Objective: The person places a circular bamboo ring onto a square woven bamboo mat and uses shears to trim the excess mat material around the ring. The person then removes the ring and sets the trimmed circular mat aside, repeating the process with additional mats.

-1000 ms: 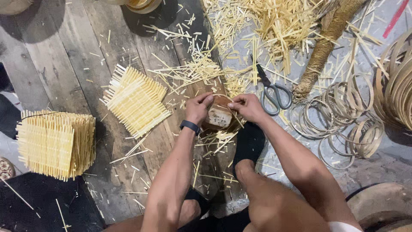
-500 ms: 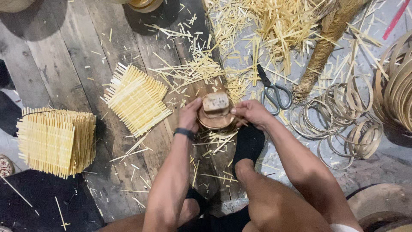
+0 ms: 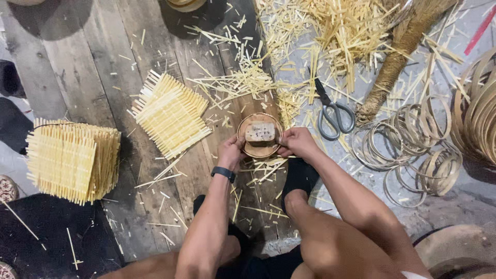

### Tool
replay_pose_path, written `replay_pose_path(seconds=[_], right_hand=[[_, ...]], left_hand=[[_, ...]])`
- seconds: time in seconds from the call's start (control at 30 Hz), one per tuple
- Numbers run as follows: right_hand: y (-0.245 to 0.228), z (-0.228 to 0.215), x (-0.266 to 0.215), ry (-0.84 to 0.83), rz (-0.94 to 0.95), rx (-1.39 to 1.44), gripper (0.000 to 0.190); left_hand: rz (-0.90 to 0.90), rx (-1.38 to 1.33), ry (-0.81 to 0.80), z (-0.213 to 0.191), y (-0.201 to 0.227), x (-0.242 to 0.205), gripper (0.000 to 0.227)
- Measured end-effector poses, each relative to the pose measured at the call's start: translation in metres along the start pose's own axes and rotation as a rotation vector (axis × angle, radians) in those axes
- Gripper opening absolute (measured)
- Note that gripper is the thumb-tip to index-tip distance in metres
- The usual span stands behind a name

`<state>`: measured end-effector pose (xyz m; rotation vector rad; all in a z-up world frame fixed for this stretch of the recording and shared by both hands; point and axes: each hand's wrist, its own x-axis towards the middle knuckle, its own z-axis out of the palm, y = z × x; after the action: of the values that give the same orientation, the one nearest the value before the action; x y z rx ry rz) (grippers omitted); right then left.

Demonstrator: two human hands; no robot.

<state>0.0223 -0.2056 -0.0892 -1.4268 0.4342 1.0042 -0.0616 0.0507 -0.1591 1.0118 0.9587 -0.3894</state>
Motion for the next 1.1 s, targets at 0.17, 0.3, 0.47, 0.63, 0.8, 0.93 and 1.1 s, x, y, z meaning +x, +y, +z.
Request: replay_pose_path(seconds=[0.17,0.3,0.47,0.63,0.8,0.93,1.1], right_hand=[[-0.041,0.009,-0.037,0.159,-0.512,-0.456,0.039],[-0.062,0.028,-0.048,0.25,-0.611,-0.647,0.055],[-0.068,0.041,-0.056,0.259,-0.389,-0.546,0.064],[-0.075,0.049,-0.057,0.317,-0.568,-0.761,0.07],[-0.08,0.064,-0.063,0.394,-0.315,-0.667,0.076],[-0.084,0.062,-0.064,0.322,-0.312,-0.825,0.083],[-0.089,0.058,-0.057,0.32,-0.26,-0.958,0.077]], left_hand=[[0.301,0.298,0.059,0.02,0.039,-0.051,0.048],[0.372,-0.049,-0.088,0.053,0.044,-0.084,0.07],[0.502,0.177,-0.145,0.041,0.024,-0.076,0.074],[0.277,0.21,-0.075,0.027,0.021,-0.069,0.072],[0.307,0.143,-0.095,0.029,-0.005,-0.063,0.022],[0.405,0.591,0.16,0.032,-0.009,-0.06,0.01],[0.521,0.575,0.025,0.051,0.028,-0.083,0.019]])
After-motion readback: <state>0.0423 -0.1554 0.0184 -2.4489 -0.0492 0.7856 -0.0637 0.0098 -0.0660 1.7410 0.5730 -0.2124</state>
